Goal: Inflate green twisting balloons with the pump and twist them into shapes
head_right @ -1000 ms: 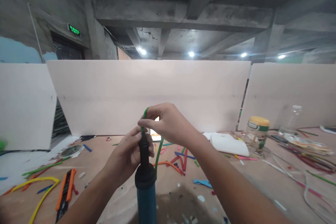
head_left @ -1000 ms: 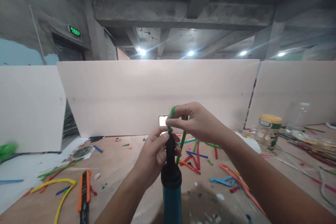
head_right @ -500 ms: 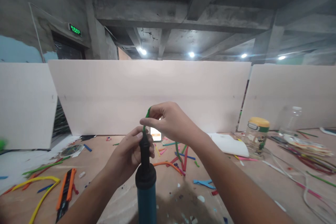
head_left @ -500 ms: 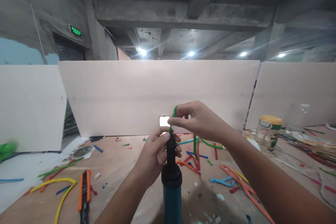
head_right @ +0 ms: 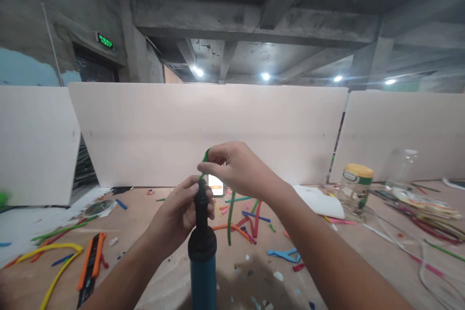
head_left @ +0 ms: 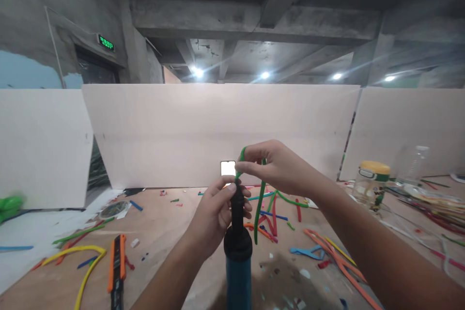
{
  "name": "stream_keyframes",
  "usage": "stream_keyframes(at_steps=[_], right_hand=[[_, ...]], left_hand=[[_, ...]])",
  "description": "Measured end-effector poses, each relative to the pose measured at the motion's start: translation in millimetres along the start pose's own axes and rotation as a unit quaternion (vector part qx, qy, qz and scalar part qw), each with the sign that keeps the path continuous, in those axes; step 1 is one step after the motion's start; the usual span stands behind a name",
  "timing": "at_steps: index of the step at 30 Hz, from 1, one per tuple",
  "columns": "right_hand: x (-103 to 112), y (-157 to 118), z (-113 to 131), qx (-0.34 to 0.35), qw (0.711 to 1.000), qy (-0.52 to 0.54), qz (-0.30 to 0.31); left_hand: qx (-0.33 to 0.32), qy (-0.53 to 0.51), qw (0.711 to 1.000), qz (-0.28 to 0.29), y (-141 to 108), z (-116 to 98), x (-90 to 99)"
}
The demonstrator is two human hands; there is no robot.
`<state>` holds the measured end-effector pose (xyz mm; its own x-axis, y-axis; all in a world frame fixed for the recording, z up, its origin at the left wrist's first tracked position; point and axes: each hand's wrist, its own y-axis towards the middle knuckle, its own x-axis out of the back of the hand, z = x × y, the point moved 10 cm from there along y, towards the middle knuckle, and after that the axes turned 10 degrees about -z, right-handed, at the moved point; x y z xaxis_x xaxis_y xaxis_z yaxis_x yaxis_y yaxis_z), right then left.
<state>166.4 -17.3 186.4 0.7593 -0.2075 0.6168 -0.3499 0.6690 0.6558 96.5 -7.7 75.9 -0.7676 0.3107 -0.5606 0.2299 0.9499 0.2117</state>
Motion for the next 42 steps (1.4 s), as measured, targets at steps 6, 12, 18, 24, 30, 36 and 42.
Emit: stream_keyframes(at_steps=[6, 12, 18, 24, 30, 36, 42], right_hand=[[-0.7, 1.6, 2.7, 0.003, 1.000, 0.016, -0.013], [-1.8, 1.9, 3.4, -0.004, 1.000, 0.009, -0.014], [-2.3, 1.1, 4.9, -0.005, 1.000, 0.011, -0.009], [0.0, 1.0, 7.4, 0.007, 1.000, -0.002, -0.019], [-5.4, -2.1, 11.9, 0.023, 1.000, 0.001, 0.019], [-10.6, -3.9, 11.3, 0.020, 0.998, 0.043, 0.028], [-25.7, -11.2, -3.4, -0.044, 0.988, 0.135, 0.064]], left_hand=[[-0.002, 0.011, 1.000, 0.003, -0.3, -0.1, -1.2], [-0.008, 0.015, 1.000, -0.003, 0.0, -2.4, -1.2], [-0.043, 0.025, 0.999, -0.022, 1.6, -6.1, 1.5], [-0.067, 0.044, 0.996, -0.035, 0.2, -9.5, 3.1], [-0.112, 0.100, 0.987, -0.059, 0.2, -14.5, 10.5], [-0.138, 0.136, 0.980, -0.052, -2.6, -16.9, 6.6], [-0.144, 0.144, 0.977, -0.063, -4.5, -19.0, 7.9]])
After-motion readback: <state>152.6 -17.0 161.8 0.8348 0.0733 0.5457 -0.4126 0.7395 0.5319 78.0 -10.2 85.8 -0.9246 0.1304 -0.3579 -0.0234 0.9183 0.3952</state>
